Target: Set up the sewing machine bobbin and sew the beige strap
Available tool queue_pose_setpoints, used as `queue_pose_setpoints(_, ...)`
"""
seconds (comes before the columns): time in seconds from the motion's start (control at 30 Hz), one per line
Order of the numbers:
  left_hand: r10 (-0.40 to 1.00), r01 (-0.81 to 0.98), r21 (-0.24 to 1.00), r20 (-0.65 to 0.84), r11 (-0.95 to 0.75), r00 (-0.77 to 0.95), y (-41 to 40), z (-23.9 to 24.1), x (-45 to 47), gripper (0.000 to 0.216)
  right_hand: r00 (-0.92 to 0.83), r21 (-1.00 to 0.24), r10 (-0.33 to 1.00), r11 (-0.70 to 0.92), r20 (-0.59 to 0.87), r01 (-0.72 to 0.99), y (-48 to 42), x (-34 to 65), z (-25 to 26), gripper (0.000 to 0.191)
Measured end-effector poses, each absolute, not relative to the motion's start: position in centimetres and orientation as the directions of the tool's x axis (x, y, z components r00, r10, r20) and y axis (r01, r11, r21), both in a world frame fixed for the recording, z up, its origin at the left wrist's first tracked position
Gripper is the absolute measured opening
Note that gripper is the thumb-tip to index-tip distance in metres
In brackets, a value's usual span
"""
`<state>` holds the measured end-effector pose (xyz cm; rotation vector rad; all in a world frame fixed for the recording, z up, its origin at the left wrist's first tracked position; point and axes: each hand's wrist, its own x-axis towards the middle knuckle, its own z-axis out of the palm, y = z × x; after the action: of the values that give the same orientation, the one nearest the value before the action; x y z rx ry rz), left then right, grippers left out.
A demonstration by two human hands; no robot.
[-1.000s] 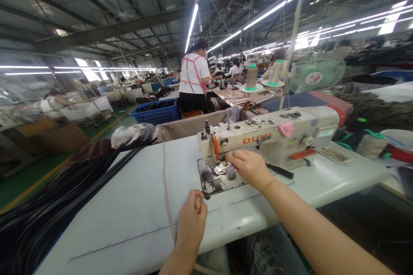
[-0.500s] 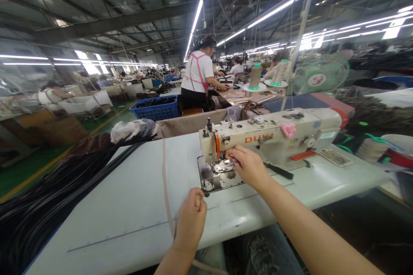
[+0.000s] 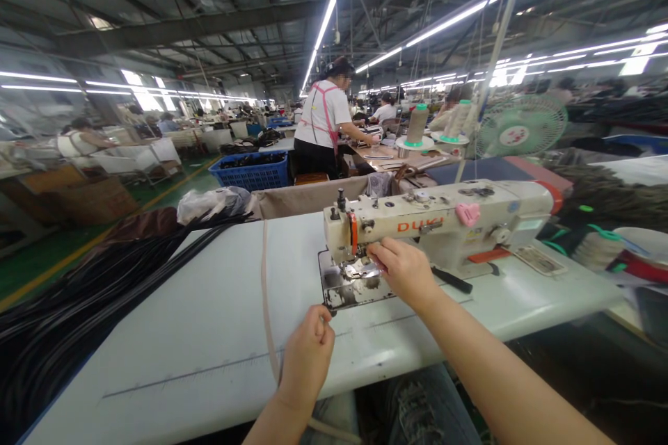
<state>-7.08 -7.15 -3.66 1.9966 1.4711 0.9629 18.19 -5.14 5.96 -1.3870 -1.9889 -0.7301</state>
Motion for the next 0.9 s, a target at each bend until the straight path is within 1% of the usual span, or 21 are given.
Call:
queue_pose_setpoints(0.1,0.948,0.603,0.732,0.260,-0.317,0.182,-7.2,-3.6,-7.2,0.019,-0.337,0.169,0.572,0.326,0.748,0.930,-4.9,18.3,6.1,0.018)
queue_pose_setpoints(0.2,0.948,0.595,0.739,0.267,-0.316,0.172,-7.3,-3.4,-7.3,0.019,-0.409,0.231,0.556,0.363,0.723,0.903,-4.7,18.7,6.5,0.020)
queue_pose_setpoints(0.3,0.948,0.605,0.732,0.273,-0.315,0.163,-7.5,-3.4,-7.3,0.018,-0.458,0.265,0.540,0.398,0.706,0.878,-4.6,19.1,6.7,0.019)
queue_pose_setpoints(0.57,0.953,0.634,0.713,0.261,-0.299,0.156,-7.8,-3.8,-7.7,0.020,-0.497,0.302,0.477,0.429,0.725,0.852,-4.4,19.4,6.5,0.021)
queue_pose_setpoints(0.8,0.961,0.639,0.719,0.230,-0.273,0.151,-7.9,-3.6,-7.9,0.020,-0.492,0.264,0.495,0.459,0.716,0.848,-4.8,19.8,6.0,0.024)
queue_pose_setpoints(0.9,0.958,0.645,0.710,0.236,-0.284,0.161,-8.1,-3.5,-8.0,0.019,-0.481,0.244,0.532,0.455,0.697,0.857,-5.0,20.0,5.9,0.026)
